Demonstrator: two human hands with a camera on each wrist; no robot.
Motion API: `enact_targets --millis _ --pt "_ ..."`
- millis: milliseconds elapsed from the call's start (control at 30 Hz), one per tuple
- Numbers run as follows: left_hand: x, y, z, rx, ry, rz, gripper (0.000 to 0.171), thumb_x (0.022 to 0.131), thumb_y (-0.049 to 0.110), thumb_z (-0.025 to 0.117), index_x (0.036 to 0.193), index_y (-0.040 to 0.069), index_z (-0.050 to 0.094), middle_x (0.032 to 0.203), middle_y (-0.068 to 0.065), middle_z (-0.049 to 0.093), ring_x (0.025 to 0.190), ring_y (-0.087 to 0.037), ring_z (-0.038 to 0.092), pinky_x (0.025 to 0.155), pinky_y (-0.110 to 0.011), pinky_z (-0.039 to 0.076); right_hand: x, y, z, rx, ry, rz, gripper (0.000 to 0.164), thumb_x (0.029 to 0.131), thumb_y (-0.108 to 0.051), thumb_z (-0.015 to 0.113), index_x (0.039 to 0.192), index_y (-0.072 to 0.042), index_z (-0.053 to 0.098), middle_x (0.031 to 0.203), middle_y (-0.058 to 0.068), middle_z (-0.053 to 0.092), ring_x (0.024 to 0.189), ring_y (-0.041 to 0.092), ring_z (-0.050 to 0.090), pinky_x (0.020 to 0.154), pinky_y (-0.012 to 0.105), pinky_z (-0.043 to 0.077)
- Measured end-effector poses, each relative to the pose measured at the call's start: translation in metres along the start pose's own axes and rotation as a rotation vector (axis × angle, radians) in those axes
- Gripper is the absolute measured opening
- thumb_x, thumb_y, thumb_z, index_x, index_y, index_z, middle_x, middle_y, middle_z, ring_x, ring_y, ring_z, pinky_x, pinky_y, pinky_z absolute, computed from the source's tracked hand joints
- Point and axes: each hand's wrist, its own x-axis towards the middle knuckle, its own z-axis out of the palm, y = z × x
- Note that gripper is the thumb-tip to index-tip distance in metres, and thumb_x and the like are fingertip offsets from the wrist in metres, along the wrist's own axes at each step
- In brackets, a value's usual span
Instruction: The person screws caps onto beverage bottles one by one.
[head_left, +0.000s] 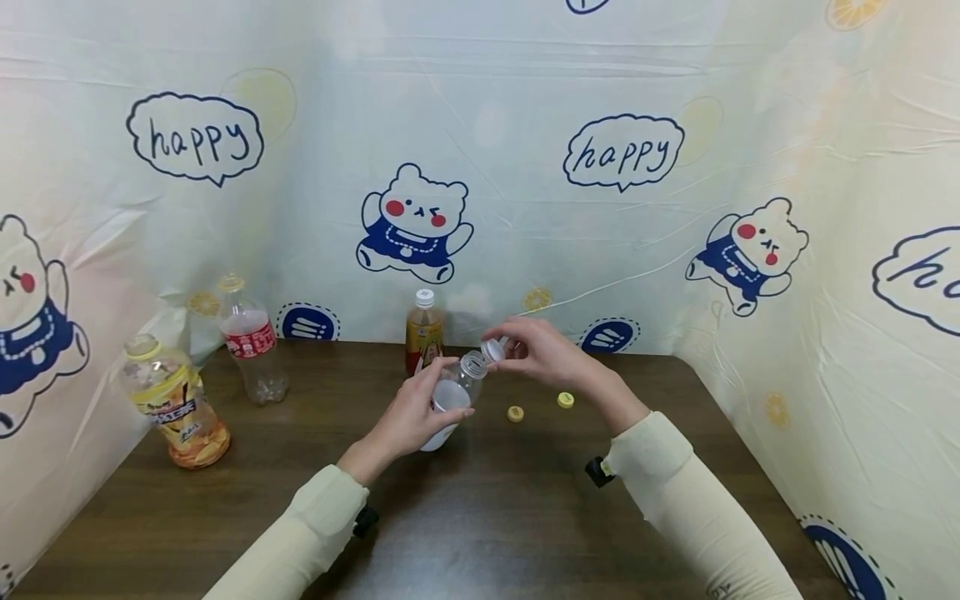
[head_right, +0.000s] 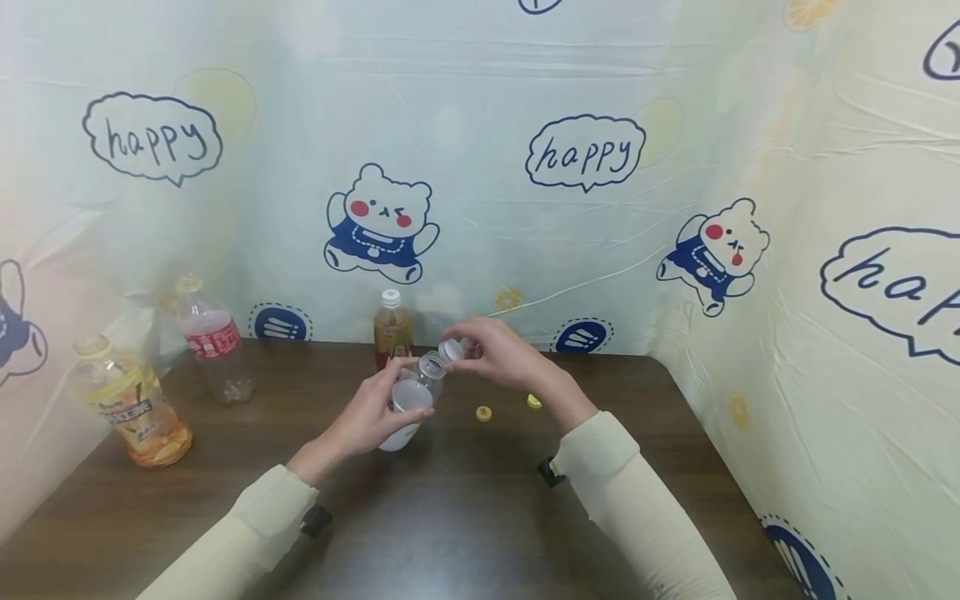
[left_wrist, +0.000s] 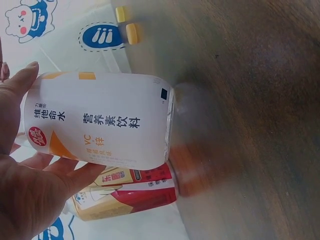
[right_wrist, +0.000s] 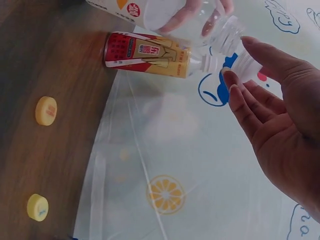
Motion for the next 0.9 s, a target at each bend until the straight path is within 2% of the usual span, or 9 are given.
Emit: enact_targets --millis 433,600,900 --pt "0.000 0.001 0.001 -0.001 0.003 0.015 0.073 0.087 0.036 0.084 0.146 0.026 0.042 0.142 -0.011 0.056 0.121 -0.030 0.060 0.091 -0.054 0.058 0.007 -0.009 -0.002 -0.053 -0.054 -0.006 0.040 0.092 -0.026 0.080 0.128 -0.014 0.069 0.107 -0.003 0.067 0.087 0.015 0.063 0.078 0.026 0.057" --pt "0.000 0.002 0.001 -0.003 0.001 0.017 0.072 0.087 0.035 0.084 0.145 0.027 0.043 0.139 -0.008 0.057 0.118 -0.028 0.060 0.091 -0.053 0.058 0.010 -0.010 -0.002 -0.069 -0.072 -0.029 0.040 0.090 -0.026 0.081 0.126 -0.013 0.070 0.110 0.000 0.068 0.086 0.014 0.064 0.078 0.025 0.058" --pt "0.000 0.002 0.001 -0.002 -0.008 0.033 0.073 0.087 0.035 0.084 0.145 0.028 0.042 0.139 -0.013 0.057 0.118 -0.028 0.060 0.091 -0.053 0.058 0.014 -0.009 0.000 -0.072 -0.102 -0.070 0.038 0.090 -0.022 0.082 0.124 -0.009 0.071 0.112 0.004 0.070 0.087 0.013 0.065 0.077 0.022 0.058"
